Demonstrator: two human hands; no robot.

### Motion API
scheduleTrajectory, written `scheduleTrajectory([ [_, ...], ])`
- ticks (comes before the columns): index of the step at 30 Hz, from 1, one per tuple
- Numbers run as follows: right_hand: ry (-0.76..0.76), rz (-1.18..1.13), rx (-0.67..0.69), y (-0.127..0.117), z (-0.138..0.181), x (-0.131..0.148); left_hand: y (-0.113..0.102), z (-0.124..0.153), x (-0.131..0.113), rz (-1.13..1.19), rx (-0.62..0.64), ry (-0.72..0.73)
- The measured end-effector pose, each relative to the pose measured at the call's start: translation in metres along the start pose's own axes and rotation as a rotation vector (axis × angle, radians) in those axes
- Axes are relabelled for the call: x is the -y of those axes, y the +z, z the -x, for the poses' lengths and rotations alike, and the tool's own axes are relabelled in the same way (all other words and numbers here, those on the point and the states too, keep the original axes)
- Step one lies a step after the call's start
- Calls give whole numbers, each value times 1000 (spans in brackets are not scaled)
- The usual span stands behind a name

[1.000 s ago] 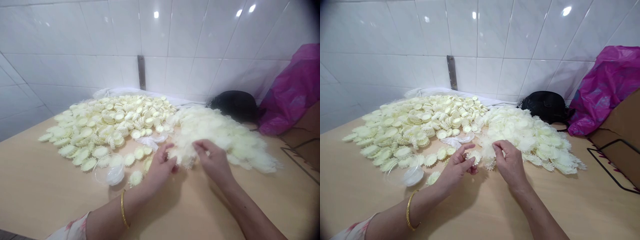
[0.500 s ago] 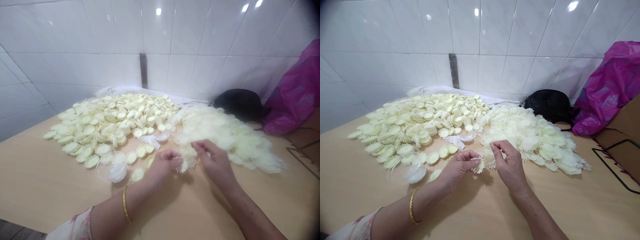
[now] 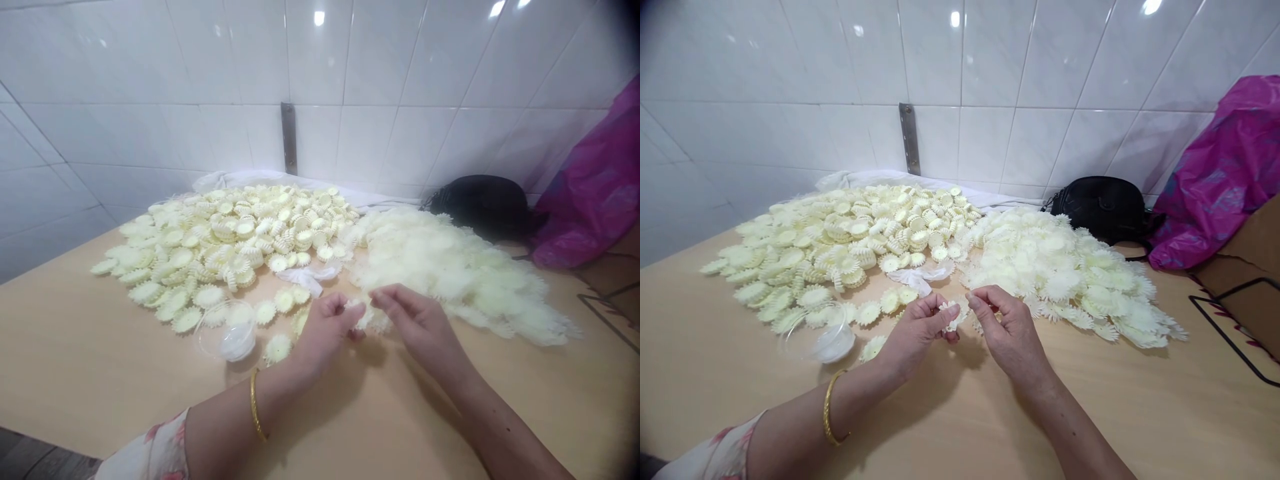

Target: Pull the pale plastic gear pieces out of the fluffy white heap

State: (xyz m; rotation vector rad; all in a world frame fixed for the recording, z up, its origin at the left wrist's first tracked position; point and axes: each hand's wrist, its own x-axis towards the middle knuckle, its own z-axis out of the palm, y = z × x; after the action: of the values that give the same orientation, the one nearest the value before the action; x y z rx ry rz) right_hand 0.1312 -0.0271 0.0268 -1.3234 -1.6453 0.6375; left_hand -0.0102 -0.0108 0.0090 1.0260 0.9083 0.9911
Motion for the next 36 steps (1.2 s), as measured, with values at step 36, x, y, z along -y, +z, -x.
scheduleTrajectory([
  [36, 114, -111, -68, 0, -4, -10, -1, 0, 2, 98, 192, 29],
])
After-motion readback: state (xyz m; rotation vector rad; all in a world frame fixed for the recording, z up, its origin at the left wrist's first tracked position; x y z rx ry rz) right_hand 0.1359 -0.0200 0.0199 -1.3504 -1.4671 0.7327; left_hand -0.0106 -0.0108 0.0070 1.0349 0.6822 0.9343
